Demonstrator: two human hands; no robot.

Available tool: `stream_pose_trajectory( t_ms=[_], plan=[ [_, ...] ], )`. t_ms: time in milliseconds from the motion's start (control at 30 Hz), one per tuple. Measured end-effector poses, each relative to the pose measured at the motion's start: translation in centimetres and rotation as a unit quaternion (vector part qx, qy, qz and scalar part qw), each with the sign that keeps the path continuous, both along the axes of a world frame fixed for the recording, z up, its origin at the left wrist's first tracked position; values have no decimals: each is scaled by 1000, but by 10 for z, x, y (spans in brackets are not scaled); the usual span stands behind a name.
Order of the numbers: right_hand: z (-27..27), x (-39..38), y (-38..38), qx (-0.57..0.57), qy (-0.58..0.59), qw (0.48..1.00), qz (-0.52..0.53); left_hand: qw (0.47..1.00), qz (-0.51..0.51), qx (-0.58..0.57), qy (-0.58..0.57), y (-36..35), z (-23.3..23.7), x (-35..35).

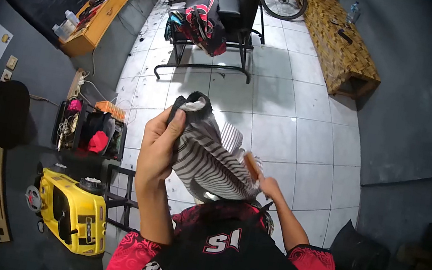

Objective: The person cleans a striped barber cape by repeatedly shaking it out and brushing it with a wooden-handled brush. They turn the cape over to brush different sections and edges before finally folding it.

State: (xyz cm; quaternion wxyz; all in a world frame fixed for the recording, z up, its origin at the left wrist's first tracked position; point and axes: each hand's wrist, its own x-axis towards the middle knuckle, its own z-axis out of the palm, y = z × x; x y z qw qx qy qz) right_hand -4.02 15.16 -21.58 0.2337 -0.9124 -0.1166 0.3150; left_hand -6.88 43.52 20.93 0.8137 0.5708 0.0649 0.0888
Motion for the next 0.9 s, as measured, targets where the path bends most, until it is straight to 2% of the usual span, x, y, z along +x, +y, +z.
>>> stream_pose_trajectory(
  t_ms=[33, 67, 100, 133, 167, 200, 267, 333, 367, 433, 467, 500, 533, 600, 667, 733, 767, 800, 867, 900],
  plan=[
    [25, 10, 3, 46, -32, 997, -45, 1000, -11, 22, 14, 2, -1, 0],
    [77, 16, 14, 194, 10, 971, -136, 998, -24, 45, 28, 3, -2, 1],
    [145, 20, 31, 336, 50, 914, -222, 995, -39, 79, 41, 1, -2, 2],
    [206, 20, 46, 447, 123, 846, -263, 991, -55, 113, 52, 0, -3, 2],
    [254, 19, 59, 546, 193, 759, -298, 985, -71, 147, 62, -2, -3, 3],
    [276, 18, 66, 631, 198, 712, -237, 978, -96, 171, 66, -5, 3, 3],
    [302, 9, 83, 714, 193, 649, -180, 972, -121, 192, 53, -12, 9, 5],
    [290, 3, 99, 683, 215, 691, -97, 975, -119, 187, 22, -22, 8, 9],
    [268, 1, 104, 621, 251, 733, -119, 980, -103, 171, 16, -21, 7, 9],
    [208, -1, 113, 515, -9, 855, -51, 988, -69, 140, 5, -18, 6, 10],
    [180, -3, 116, 444, -140, 885, -13, 991, -50, 125, -1, -16, 5, 11],
    [159, -6, 106, 290, -91, 953, 12, 998, -20, 62, -11, -12, 1, 11],
    [134, -10, 85, 126, -40, 991, 36, 999, 42, 20, -8, -15, 9, 11],
    [45, -17, 48, -78, 29, 989, 119, 997, -19, 70, -20, 8, 13, 2],
    [7, -30, 9, -123, 53, 990, 43, 983, -35, 178, -2, 17, 10, 1],
    [13, -23, 1, -109, 35, 993, 0, 945, -123, 304, -13, 20, 23, -3],
    [15, -24, -4, -104, 30, 994, -23, 923, -162, 349, 23, 18, 29, -4],
    [28, -17, -5, -43, 43, 997, -56, 874, -179, 451, 6, 21, 25, -1],
    [88, 9, 15, 79, 66, 987, -124, 765, -219, 604, 43, 19, 29, 3],
    [122, 19, 27, 220, 118, 955, -158, 736, -222, 639, 39, 17, 27, 4]
  ],
)
